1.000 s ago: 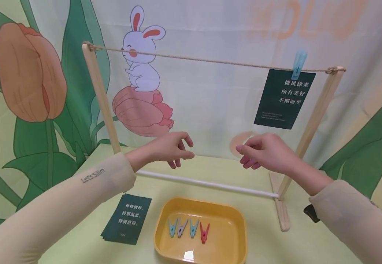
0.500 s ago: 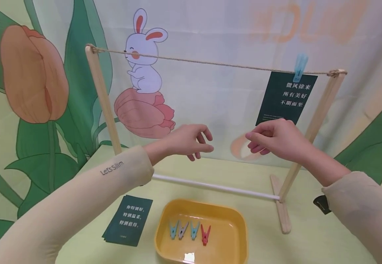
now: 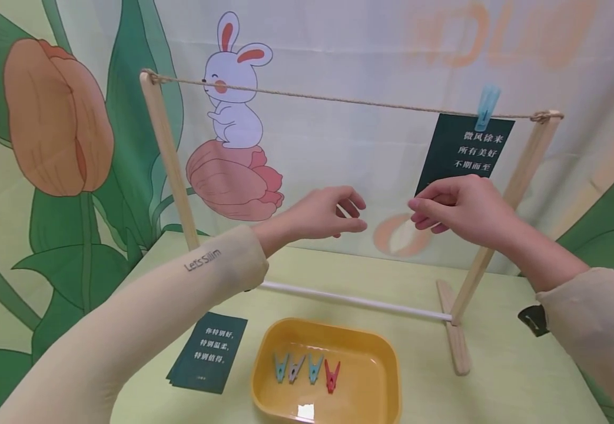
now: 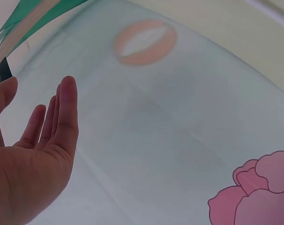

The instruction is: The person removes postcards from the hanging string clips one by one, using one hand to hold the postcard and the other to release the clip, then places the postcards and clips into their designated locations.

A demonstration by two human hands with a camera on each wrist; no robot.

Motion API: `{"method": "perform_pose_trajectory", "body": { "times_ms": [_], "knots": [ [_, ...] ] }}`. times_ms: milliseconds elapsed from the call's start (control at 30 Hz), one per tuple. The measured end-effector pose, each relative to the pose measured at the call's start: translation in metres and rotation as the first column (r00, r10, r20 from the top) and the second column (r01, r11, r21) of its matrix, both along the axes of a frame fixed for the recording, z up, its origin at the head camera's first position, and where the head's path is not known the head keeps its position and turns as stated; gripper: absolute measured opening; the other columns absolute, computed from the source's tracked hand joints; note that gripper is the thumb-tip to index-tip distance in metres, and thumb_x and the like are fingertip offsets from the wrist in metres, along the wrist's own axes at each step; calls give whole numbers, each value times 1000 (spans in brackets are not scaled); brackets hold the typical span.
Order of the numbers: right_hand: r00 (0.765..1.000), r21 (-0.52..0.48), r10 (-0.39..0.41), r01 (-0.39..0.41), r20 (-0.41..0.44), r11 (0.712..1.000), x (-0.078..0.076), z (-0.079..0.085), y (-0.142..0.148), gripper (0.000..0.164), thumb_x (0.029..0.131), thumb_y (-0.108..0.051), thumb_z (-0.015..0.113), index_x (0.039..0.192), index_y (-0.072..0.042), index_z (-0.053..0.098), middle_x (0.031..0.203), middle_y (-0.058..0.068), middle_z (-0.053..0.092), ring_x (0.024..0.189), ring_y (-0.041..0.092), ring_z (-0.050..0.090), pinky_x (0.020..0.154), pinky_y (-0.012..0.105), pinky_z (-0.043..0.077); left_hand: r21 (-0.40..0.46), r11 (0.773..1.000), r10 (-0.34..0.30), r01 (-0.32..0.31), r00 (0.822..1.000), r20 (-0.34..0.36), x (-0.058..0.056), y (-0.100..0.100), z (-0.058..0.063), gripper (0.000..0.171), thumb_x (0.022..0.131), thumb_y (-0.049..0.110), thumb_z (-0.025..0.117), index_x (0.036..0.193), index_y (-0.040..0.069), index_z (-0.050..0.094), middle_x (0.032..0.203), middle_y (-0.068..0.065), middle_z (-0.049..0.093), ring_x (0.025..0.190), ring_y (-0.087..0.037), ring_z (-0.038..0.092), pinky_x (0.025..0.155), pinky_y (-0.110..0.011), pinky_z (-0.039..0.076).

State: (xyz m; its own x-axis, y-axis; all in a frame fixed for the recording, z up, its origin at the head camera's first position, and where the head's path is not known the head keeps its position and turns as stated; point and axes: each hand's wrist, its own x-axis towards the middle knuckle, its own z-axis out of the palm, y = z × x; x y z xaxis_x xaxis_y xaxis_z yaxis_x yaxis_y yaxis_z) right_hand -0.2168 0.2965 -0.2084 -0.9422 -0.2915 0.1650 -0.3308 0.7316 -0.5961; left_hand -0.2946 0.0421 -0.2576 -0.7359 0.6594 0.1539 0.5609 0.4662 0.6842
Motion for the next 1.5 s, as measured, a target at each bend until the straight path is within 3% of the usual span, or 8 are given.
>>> {"method": "perform_pose_trajectory", "body": {
  "times_ms": [200, 400, 533, 833, 1267, 1500],
  "knots": [
    [1000, 7, -3, 4, -31, 1000, 0, 9, 7, 20, 91, -26, 64, 106, -13, 63, 91, 1, 66, 80, 15, 64, 69, 30, 52, 37, 999, 9, -8, 1000, -19, -3, 10, 3, 33, 85, 33, 70, 111, 22, 53, 98, 10, 58, 81, 0, 57, 73, -18, 44],
    [996, 29, -27, 30, -83, 999, 1, 18, 12, 20, 91, -25, 65, 106, -12, 63, 91, 1, 66, 80, 14, 64, 69, 27, 52, 50, 999, 9, -10, 1000, 11, -5, 20, 11, 40, 85, 36, 69, 118, 22, 52, 104, 11, 56, 87, 1, 55, 75, -16, 42],
    [992, 31, -38, 42, -118, 999, 2, 23, 15, 19, 91, -28, 65, 104, -15, 63, 90, 0, 66, 80, 15, 64, 70, 26, 51, 65, 998, 7, -9, 999, 41, -6, 27, 14, 44, 85, 36, 69, 122, 21, 50, 107, 11, 55, 89, 2, 55, 77, -15, 42],
    [982, 29, -41, 47, -184, 998, 2, 38, 24, 18, 93, -25, 62, 108, -14, 62, 95, 2, 66, 83, 18, 64, 70, 22, 50, 119, 993, 15, -20, 999, 37, -10, 44, 18, 44, 85, 37, 70, 121, 22, 51, 104, 13, 56, 88, 4, 54, 78, -14, 40],
    [963, -33, -116, 111, -243, 993, 3, 59, 36, 23, 93, -22, 62, 113, -11, 60, 97, 1, 66, 83, 11, 64, 72, 12, 45, 191, 981, 27, -40, 997, 68, -10, 60, 24, 39, 85, 32, 71, 118, 21, 53, 103, 13, 56, 93, 2, 52, 76, -13, 41],
    [949, -105, -220, 201, -224, 974, 4, 71, 38, 26, 89, -29, 67, 110, -14, 62, 95, -1, 66, 81, 11, 63, 71, 10, 42, 193, 979, 41, -59, 995, 96, -10, 68, 25, 40, 85, 34, 71, 119, 23, 54, 104, 14, 56, 93, 3, 50, 75, -14, 42]
  ]
}}
